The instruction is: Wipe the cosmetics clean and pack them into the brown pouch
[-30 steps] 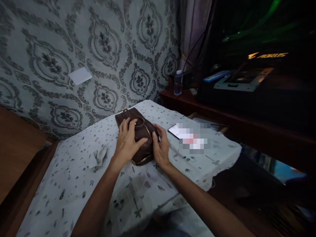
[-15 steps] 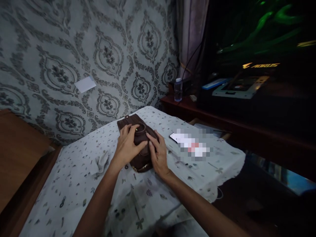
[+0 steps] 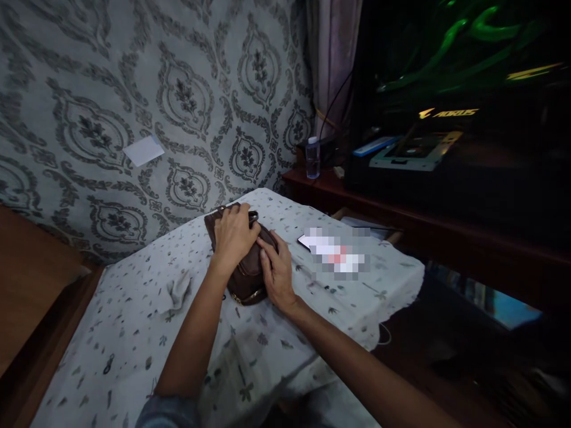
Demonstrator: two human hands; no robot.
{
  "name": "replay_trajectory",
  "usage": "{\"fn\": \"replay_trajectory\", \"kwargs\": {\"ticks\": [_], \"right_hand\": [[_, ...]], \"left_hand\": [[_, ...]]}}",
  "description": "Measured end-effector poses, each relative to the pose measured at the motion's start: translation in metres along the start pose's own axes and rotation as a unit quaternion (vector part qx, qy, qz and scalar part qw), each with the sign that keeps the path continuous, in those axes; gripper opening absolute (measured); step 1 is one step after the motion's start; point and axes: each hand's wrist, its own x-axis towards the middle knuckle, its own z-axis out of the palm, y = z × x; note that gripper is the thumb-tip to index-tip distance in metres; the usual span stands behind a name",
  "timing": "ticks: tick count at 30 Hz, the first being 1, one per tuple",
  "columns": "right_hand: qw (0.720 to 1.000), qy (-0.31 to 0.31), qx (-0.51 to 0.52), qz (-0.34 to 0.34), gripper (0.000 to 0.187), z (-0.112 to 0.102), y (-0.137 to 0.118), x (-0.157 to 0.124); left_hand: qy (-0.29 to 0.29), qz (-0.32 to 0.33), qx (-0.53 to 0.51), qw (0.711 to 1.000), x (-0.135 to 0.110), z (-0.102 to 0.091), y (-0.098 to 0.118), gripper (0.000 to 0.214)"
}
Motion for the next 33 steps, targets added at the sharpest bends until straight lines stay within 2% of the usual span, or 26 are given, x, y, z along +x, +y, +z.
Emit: {"fn": "replay_trajectory", "kwargs": {"ticks": [5, 11, 19, 22, 33], "right_hand": [[1.000, -0.012, -0.010, 0.002, 0.040, -0.001, -0.001, 0.000], [1.000, -0.017, -0.007, -0.001, 0.040, -0.003, -0.001, 0.000], [1.000, -0.013, 0.010, -0.002, 0.039, -0.003, 0.001, 0.000], [1.000, -0.015, 0.013, 0.004, 0.040, -0.002, 0.001, -0.001], [1.000, 0.000, 0.003, -0.011, 0.039, 0.000, -0.001, 0.000]], "left_hand": [[0.010, -0.018, 0.003, 1.000, 0.005, 0.002, -0.001, 0.036], [-0.011, -0.035, 0.033, 0.999, 0.020, 0.003, -0.009, 0.018], [-0.017, -0.109, 0.045, 0.993, 0.023, 0.001, -0.009, 0.023], [-0.012, -0.116, 0.042, 0.992, 0.023, 0.001, -0.011, 0.023], [0.029, -0.099, -0.145, 0.984, 0.024, 0.008, -0.027, 0.010]]}}
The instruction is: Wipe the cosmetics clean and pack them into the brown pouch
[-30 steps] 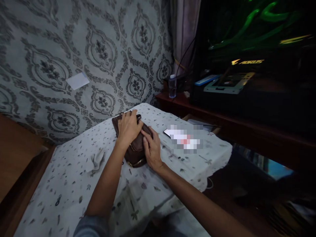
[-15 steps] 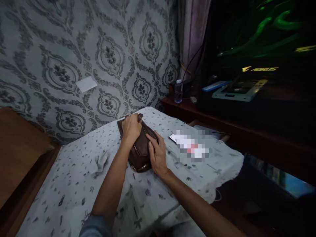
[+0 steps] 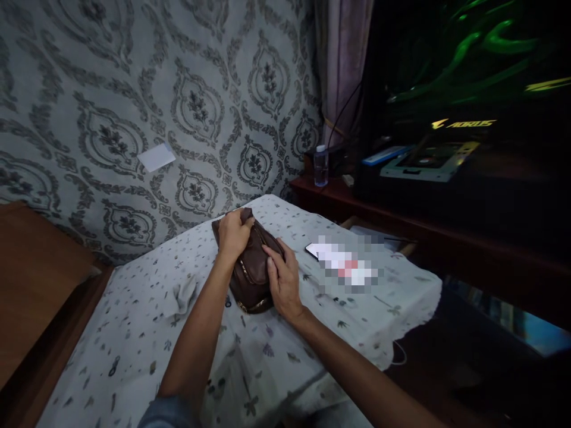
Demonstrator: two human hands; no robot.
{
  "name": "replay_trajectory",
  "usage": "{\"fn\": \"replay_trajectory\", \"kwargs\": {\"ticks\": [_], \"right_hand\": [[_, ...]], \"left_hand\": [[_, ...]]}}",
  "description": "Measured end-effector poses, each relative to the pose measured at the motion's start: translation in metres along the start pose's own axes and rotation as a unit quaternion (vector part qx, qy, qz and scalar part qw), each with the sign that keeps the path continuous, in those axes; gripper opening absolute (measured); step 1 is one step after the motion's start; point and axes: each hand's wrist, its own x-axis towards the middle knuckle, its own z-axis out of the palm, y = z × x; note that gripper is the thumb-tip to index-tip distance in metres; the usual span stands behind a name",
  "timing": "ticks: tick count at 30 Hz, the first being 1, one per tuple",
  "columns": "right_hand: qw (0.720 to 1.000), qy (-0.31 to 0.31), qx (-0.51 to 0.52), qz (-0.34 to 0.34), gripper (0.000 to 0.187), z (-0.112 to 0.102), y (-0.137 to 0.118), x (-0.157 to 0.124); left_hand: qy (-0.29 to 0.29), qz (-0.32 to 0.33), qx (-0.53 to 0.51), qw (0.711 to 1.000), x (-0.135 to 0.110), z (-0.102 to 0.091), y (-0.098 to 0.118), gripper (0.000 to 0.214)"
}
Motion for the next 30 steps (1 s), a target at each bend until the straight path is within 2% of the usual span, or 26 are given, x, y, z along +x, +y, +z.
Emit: {"fn": "replay_trajectory", "kwargs": {"ticks": [8, 30], "right_hand": [[1.000, -0.002, 0.002, 0.009, 0.039, 0.0013, 0.0021, -0.0011], [1.000, 0.005, 0.004, 0.010, 0.039, 0.0033, 0.0025, -0.0010]], "left_hand": [[0.004, 0.046, -0.042, 0.998, -0.0021, 0.0008, -0.0037, 0.011], [-0.023, 0.104, -0.021, 0.994, -0.0070, -0.0056, -0.0004, 0.011]]}}
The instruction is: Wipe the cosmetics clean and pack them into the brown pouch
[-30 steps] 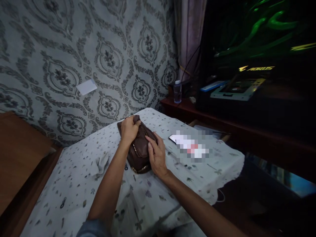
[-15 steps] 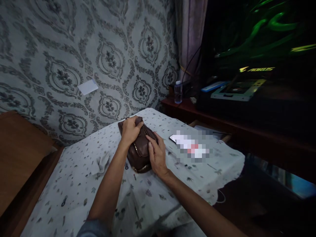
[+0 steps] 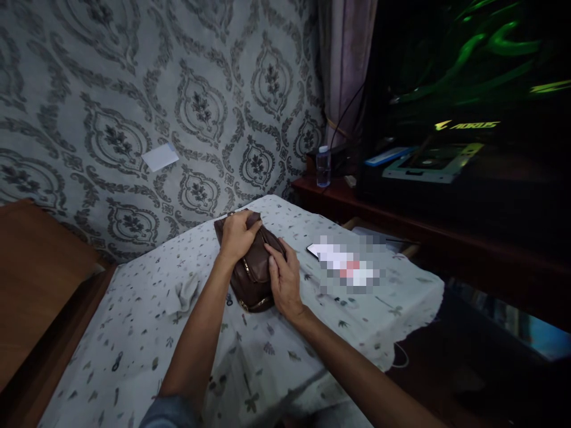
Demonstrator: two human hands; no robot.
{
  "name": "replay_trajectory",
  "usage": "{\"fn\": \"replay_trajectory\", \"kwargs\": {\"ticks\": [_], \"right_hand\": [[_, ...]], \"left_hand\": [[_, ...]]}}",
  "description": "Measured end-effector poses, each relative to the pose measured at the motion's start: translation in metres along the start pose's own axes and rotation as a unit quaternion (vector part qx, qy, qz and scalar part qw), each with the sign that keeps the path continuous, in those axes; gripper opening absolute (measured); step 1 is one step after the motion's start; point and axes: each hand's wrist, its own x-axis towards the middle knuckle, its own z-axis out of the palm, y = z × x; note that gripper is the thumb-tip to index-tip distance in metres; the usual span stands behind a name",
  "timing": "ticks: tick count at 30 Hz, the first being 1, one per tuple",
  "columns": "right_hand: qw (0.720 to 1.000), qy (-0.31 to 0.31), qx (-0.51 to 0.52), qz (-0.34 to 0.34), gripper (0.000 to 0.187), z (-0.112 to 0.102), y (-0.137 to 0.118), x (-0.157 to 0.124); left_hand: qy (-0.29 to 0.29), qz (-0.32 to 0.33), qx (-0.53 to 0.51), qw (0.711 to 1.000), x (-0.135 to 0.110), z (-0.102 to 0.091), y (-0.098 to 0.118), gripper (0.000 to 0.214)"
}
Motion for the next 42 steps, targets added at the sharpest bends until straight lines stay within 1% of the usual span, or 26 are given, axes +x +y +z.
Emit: {"fn": "replay_trajectory", "kwargs": {"ticks": [8, 13, 18, 20, 22, 24, 27, 31, 33, 38, 42], "right_hand": [[1.000, -0.006, 0.004, 0.000, 0.039, -0.001, 0.000, 0.000], [1.000, 0.003, 0.001, -0.002, 0.039, 0.000, -0.002, 0.000], [1.000, -0.004, -0.015, 0.001, 0.041, -0.001, -0.005, 0.002], [1.000, -0.008, -0.023, 0.004, 0.041, -0.002, -0.005, 0.003], [0.999, -0.013, -0.031, 0.005, 0.041, -0.004, -0.006, 0.003], [0.999, -0.022, -0.035, 0.005, 0.042, -0.005, -0.007, 0.003], [0.999, -0.027, -0.039, -0.004, 0.042, -0.006, -0.007, 0.001], [0.998, -0.021, -0.039, -0.036, 0.043, -0.005, -0.004, -0.001], [0.998, -0.023, -0.038, -0.049, 0.047, -0.005, -0.002, -0.001], [0.995, -0.037, -0.056, -0.073, 0.053, -0.006, 0.002, 0.000], [0.993, -0.051, -0.059, -0.090, 0.064, -0.006, 0.006, -0.001]], "left_hand": [[0.004, 0.022, -0.012, 1.000, -0.001, -0.001, 0.001, 0.012], [-0.011, 0.038, -0.025, 0.999, -0.002, -0.002, 0.000, 0.012], [-0.024, 0.020, -0.029, 0.999, -0.002, -0.002, 0.003, 0.011], [-0.030, 0.026, -0.019, 0.999, -0.004, -0.004, 0.005, 0.010], [-0.021, 0.048, -0.013, 0.999, -0.007, -0.011, 0.004, 0.007], [0.002, 0.057, -0.008, 0.998, -0.012, -0.020, 0.000, 0.012], [0.020, 0.026, 0.004, 0.999, -0.017, -0.035, -0.015, 0.019], [0.001, -0.031, -0.018, 0.999, -0.021, -0.048, -0.035, 0.009], [-0.010, -0.052, -0.035, 0.998, -0.021, -0.049, -0.041, 0.006], [-0.023, -0.053, -0.060, 0.997, -0.024, -0.044, -0.048, 0.026], [-0.034, -0.031, -0.090, 0.995, -0.026, -0.042, -0.056, 0.020]]}}
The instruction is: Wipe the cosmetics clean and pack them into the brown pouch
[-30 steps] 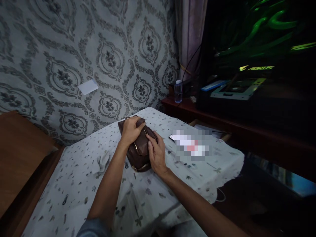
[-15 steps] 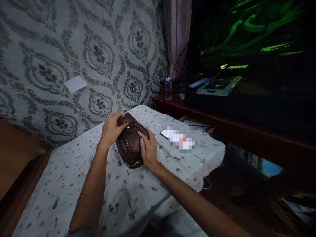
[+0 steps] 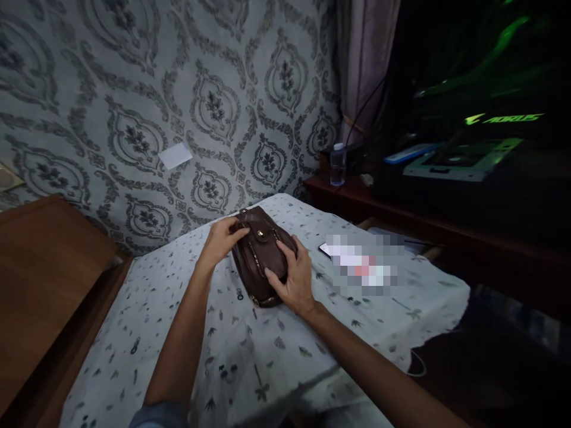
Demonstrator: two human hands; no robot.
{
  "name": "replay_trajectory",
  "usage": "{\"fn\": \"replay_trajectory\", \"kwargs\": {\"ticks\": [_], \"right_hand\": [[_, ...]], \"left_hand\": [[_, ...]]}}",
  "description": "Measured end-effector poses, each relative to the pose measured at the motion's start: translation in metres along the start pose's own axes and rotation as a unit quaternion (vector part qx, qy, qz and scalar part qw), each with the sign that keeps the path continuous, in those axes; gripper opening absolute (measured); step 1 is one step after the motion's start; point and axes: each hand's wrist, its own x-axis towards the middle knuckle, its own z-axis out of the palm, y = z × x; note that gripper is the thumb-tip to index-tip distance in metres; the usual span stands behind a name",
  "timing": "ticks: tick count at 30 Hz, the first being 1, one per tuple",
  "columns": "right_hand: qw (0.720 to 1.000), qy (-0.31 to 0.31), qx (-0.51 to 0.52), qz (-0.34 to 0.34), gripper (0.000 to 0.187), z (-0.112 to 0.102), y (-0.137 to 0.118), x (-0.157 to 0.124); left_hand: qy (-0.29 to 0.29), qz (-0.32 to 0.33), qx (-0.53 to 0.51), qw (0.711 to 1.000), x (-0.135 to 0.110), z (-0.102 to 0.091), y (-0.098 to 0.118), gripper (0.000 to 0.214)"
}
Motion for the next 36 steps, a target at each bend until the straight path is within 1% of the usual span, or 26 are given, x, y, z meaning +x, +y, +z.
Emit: {"fn": "replay_trajectory", "kwargs": {"ticks": [3, 8, 12, 18, 24, 29, 36], "right_hand": [[1.000, -0.004, 0.007, 0.000, 0.071, 0.001, 0.003, -0.001], [1.000, -0.013, 0.000, 0.003, 0.068, 0.001, 0.003, -0.002], [1.000, -0.019, 0.001, 0.004, 0.067, 0.000, 0.002, -0.003], [1.000, -0.014, -0.006, 0.015, 0.067, 0.005, 0.004, -0.004], [1.000, -0.014, -0.013, 0.018, 0.068, 0.010, 0.006, -0.005], [1.000, -0.010, -0.021, 0.013, 0.068, 0.010, 0.005, -0.004], [0.999, -0.027, -0.039, 0.015, 0.069, 0.007, 0.003, -0.004]], "left_hand": [[0.009, 0.000, 0.001, 1.000, -0.002, 0.001, -0.005, 0.016], [0.049, -0.021, 0.004, 0.999, -0.004, 0.010, -0.008, 0.019], [0.064, -0.036, -0.017, 0.997, -0.004, 0.016, -0.008, 0.020], [0.062, -0.035, -0.045, 0.996, -0.006, 0.017, -0.005, 0.019], [0.065, -0.033, -0.040, 0.997, -0.010, 0.015, -0.003, 0.018], [0.060, -0.026, -0.069, 0.995, -0.012, 0.017, -0.004, 0.019], [0.057, -0.018, -0.120, 0.991, -0.014, 0.017, -0.003, 0.021]]}}
